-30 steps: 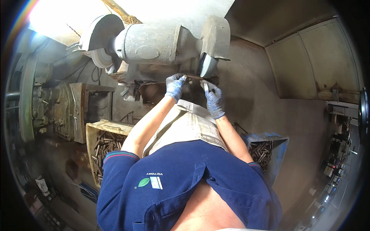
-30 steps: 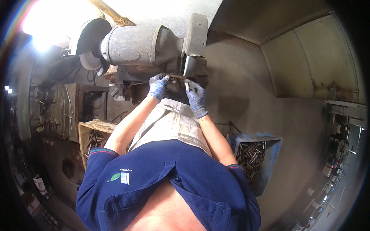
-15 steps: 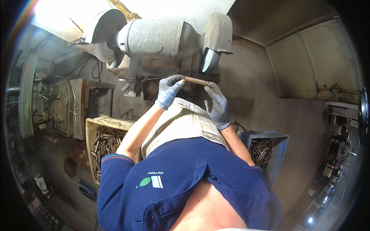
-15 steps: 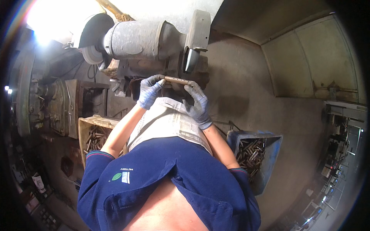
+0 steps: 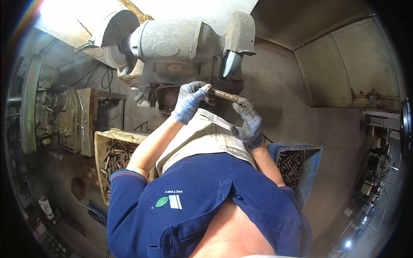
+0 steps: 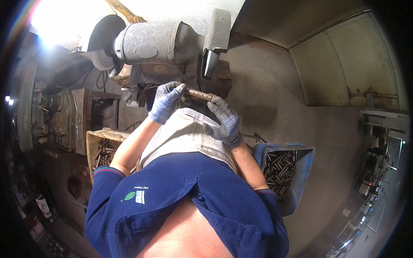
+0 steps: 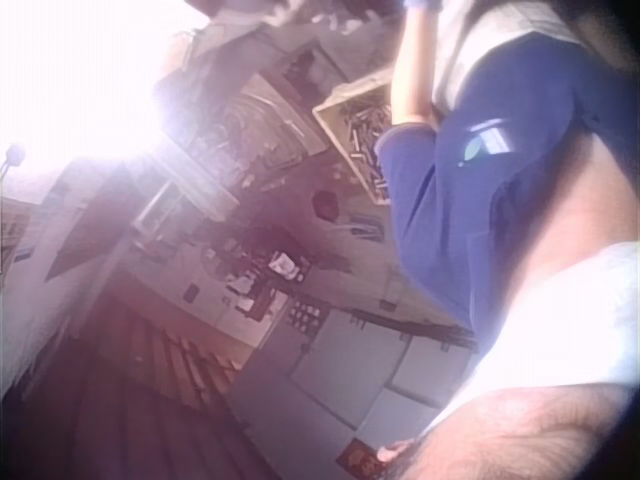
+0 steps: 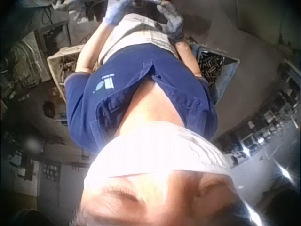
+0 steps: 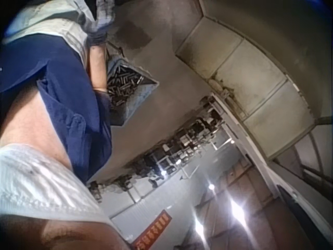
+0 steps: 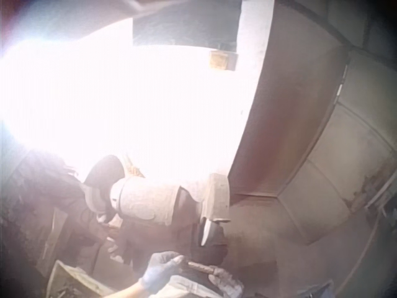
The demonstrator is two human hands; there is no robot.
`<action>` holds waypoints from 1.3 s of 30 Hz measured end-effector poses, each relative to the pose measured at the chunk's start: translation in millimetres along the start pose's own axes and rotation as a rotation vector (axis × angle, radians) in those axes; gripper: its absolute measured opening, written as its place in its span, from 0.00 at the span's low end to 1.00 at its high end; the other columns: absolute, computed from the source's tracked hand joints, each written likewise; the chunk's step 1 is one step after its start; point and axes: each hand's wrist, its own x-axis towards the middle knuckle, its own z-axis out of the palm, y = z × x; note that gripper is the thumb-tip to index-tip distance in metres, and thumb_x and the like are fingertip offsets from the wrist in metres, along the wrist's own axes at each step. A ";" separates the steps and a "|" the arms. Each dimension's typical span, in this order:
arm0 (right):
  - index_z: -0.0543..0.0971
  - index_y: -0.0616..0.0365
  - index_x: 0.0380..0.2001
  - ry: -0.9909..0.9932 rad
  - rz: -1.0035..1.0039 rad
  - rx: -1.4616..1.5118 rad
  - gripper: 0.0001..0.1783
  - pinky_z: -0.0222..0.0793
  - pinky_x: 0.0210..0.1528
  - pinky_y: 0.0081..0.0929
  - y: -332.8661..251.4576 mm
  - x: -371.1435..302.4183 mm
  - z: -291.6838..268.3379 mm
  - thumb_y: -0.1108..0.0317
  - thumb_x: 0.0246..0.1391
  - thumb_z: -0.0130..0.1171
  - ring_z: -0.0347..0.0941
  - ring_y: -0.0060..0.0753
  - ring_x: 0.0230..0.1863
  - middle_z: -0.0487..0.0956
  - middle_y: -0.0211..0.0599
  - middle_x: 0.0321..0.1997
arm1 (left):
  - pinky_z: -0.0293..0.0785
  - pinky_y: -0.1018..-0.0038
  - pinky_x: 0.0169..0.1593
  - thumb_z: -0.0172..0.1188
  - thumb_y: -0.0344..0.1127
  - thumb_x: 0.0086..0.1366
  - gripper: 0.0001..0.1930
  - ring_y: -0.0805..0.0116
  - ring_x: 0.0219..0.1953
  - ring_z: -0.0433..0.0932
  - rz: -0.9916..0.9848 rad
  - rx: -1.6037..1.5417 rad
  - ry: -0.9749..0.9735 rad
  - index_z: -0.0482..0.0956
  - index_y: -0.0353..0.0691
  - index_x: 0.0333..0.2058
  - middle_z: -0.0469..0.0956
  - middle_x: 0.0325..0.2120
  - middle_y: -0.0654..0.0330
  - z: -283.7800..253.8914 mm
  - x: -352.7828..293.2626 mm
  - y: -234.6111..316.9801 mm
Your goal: The person picks up metal parts from a bin and grinds them against a bench grinder while wearing gloves. After grinding, the person returns the metal parts to another bin.
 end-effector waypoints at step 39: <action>0.78 0.69 0.33 0.231 0.797 0.625 0.16 0.69 0.52 0.35 94.9 -10.5 18.8 0.63 0.59 0.50 0.74 0.38 0.43 0.78 0.45 0.37 | 0.78 0.75 0.29 0.54 0.23 0.59 0.03 0.67 0.24 0.79 -0.142 -0.072 0.296 0.76 0.31 0.29 0.79 0.25 0.55 2.4 84.5 -75.6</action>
